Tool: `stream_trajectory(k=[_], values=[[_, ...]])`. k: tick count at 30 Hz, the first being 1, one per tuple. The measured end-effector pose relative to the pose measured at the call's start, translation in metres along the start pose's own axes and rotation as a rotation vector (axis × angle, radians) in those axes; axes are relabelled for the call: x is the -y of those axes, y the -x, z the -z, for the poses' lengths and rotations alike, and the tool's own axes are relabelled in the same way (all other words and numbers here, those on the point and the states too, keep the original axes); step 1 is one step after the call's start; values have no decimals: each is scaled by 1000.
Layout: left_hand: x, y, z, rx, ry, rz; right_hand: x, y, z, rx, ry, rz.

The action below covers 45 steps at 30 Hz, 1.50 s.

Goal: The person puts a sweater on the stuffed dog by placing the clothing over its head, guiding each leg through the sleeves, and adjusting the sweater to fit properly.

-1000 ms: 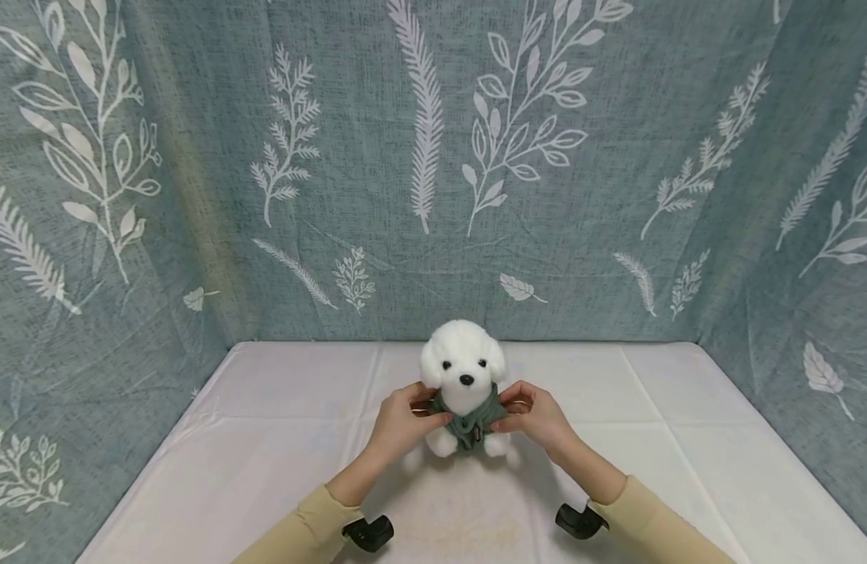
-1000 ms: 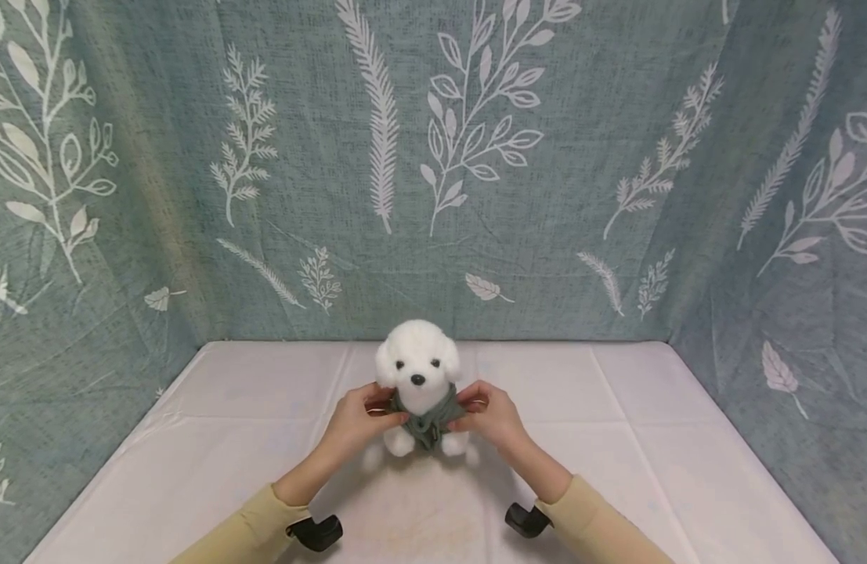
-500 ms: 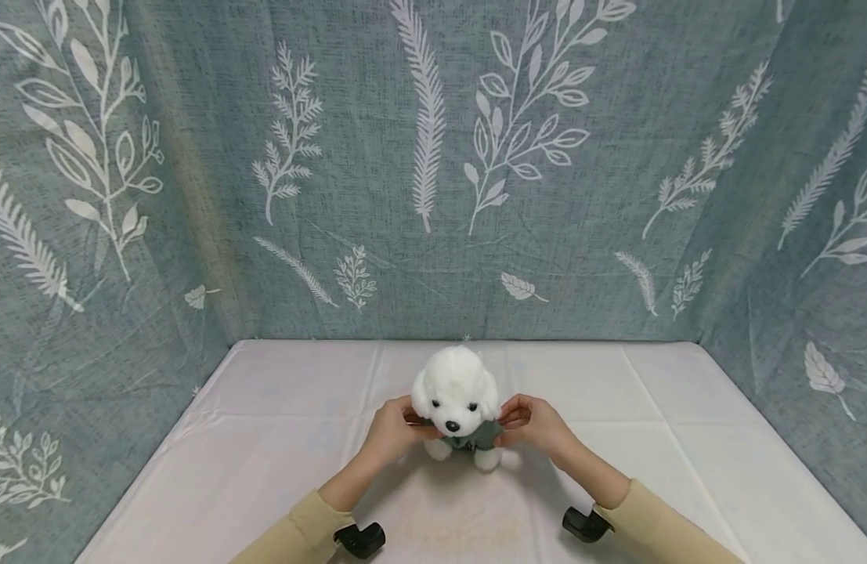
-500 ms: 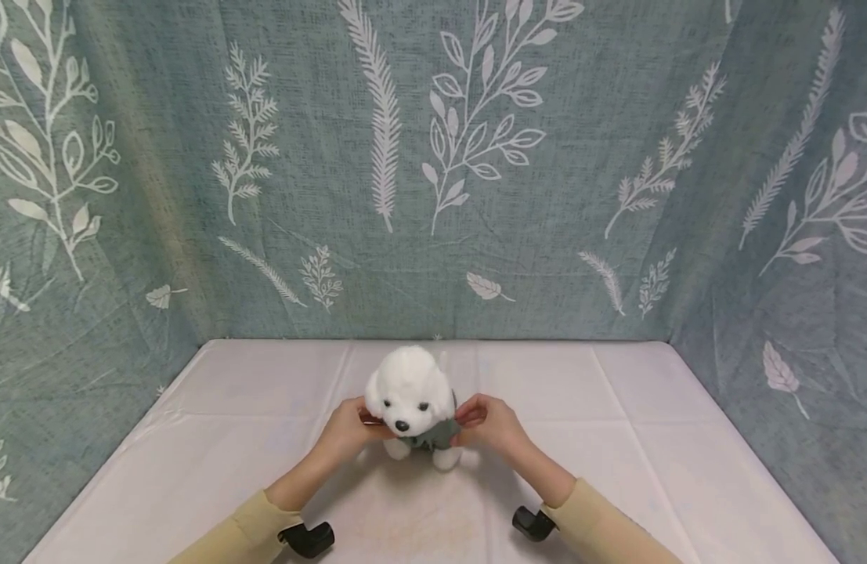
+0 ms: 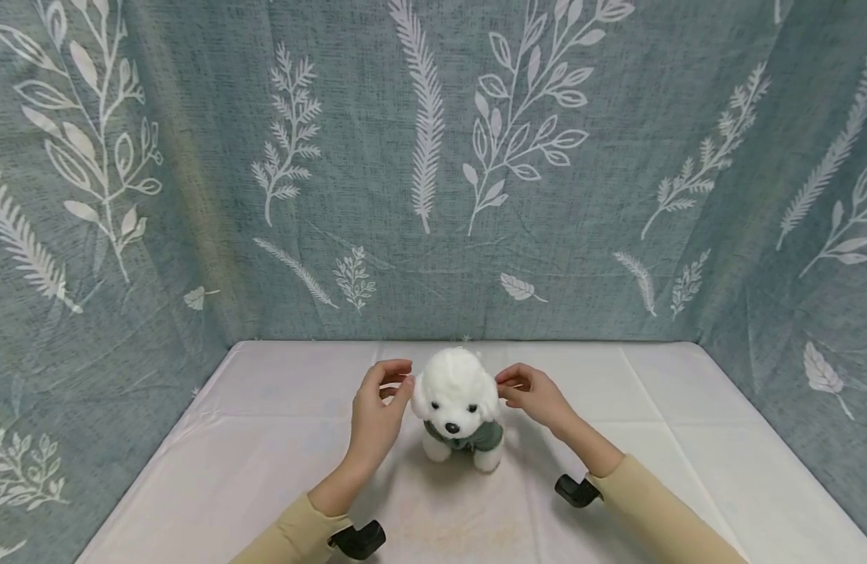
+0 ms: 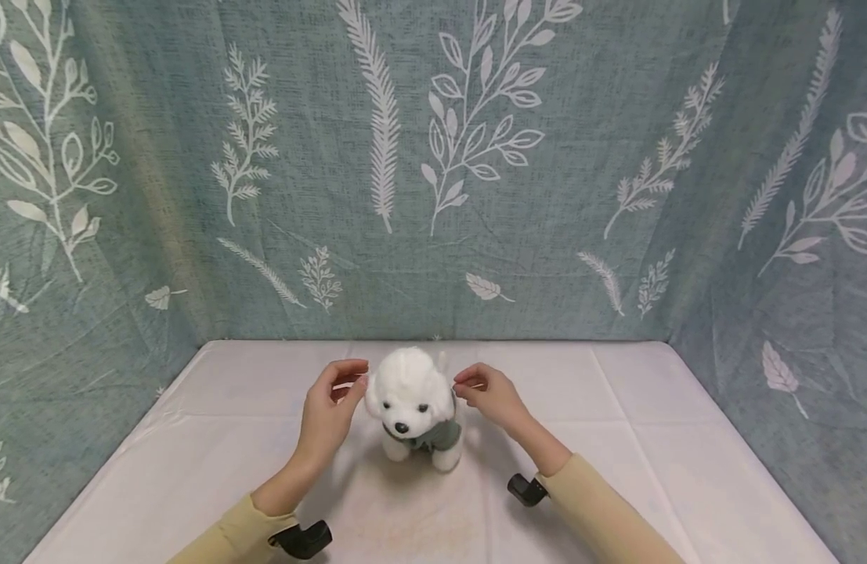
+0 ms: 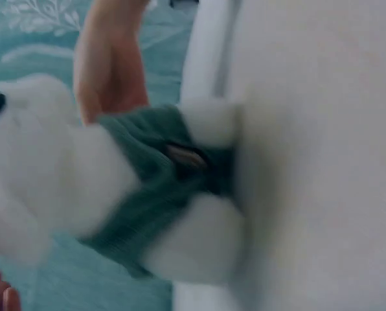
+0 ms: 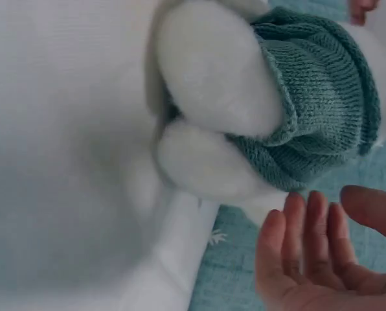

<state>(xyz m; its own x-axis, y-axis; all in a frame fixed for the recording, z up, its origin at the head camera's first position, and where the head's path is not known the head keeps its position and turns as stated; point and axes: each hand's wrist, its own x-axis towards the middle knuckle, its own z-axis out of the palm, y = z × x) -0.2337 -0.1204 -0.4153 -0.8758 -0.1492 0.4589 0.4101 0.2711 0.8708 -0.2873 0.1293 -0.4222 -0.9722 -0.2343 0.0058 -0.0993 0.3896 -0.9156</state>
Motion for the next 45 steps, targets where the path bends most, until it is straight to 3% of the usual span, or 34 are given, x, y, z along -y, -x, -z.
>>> stream_trajectory(k=[4, 8, 12, 15, 18, 26, 31, 39, 45], values=[[-18, 2, -2, -30, 28, -135, 0, -12, -7, 6, 22, 92], [-31, 7, -9, -15, -59, -230, 0, -23, -11, 95, 84, 193], [-39, 13, -18, 30, -159, -283, 0, -31, -12, 192, 171, 232], [-40, 14, -23, 55, -224, -296, 0, -33, -12, 211, 183, 221], [-39, 13, -25, 59, -252, -289, -1, -35, -12, 200, 211, 230], [-31, 7, -16, 82, -200, -246, 0, -32, -5, 125, 325, 223], [-30, 1, -8, 89, -199, -224, -2, -26, -1, 106, 312, 211], [-27, -16, 2, 156, -166, -112, -8, -11, 0, 19, 301, 143], [-19, -26, 6, 136, -149, -67, -8, 6, -5, -55, 268, 96]])
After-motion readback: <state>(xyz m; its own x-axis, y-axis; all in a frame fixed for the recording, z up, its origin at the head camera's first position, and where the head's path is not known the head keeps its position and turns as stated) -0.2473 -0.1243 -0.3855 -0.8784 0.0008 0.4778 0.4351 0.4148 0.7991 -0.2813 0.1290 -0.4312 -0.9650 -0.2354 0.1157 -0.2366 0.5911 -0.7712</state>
